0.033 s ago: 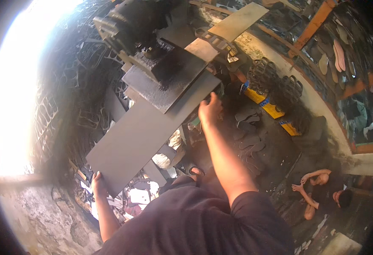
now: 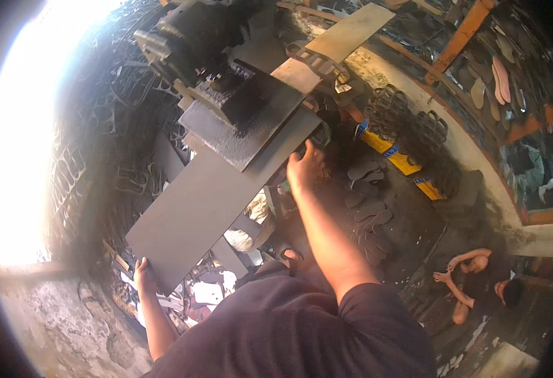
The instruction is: The person operates a hydraulic press to cut rubber soles from a sheet using a metal template. They repeatedly place the sheet under the press, activate the lever, and remove the cut soles and offcuts.
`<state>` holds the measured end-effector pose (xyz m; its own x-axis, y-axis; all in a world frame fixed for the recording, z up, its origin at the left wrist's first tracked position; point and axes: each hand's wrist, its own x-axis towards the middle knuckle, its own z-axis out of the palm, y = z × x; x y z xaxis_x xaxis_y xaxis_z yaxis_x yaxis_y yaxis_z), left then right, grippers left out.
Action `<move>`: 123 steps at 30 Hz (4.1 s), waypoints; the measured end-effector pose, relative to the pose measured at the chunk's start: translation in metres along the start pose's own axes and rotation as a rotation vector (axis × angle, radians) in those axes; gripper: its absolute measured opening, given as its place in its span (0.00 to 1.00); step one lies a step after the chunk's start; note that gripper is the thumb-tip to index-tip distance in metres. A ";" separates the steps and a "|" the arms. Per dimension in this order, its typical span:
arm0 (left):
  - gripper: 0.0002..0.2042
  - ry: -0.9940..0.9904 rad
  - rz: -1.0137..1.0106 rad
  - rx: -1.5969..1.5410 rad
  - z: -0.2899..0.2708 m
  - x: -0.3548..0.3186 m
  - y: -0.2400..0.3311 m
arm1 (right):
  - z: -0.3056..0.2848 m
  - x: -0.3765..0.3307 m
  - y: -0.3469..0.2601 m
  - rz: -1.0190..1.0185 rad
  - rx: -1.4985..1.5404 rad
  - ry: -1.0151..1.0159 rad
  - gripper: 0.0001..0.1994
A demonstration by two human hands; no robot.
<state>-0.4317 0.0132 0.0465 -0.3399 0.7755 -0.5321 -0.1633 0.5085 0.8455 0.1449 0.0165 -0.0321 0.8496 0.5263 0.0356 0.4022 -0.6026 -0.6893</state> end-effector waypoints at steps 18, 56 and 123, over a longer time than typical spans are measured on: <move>0.30 0.138 0.104 0.128 -0.032 -0.010 0.001 | -0.033 0.064 0.049 0.123 0.060 -0.134 0.24; 0.34 -0.045 -0.104 -0.492 0.365 -0.045 -0.129 | 0.016 0.320 -0.019 -0.707 -0.216 -0.191 0.19; 0.24 -0.606 0.451 0.447 0.366 0.076 -0.022 | -0.037 -0.035 0.013 -0.852 -0.121 -0.479 0.45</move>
<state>-0.1152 0.1973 -0.0295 0.2863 0.9388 -0.1917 0.2891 0.1061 0.9514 0.1332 -0.0320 -0.0158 0.0417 0.9844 0.1710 0.8710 0.0480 -0.4889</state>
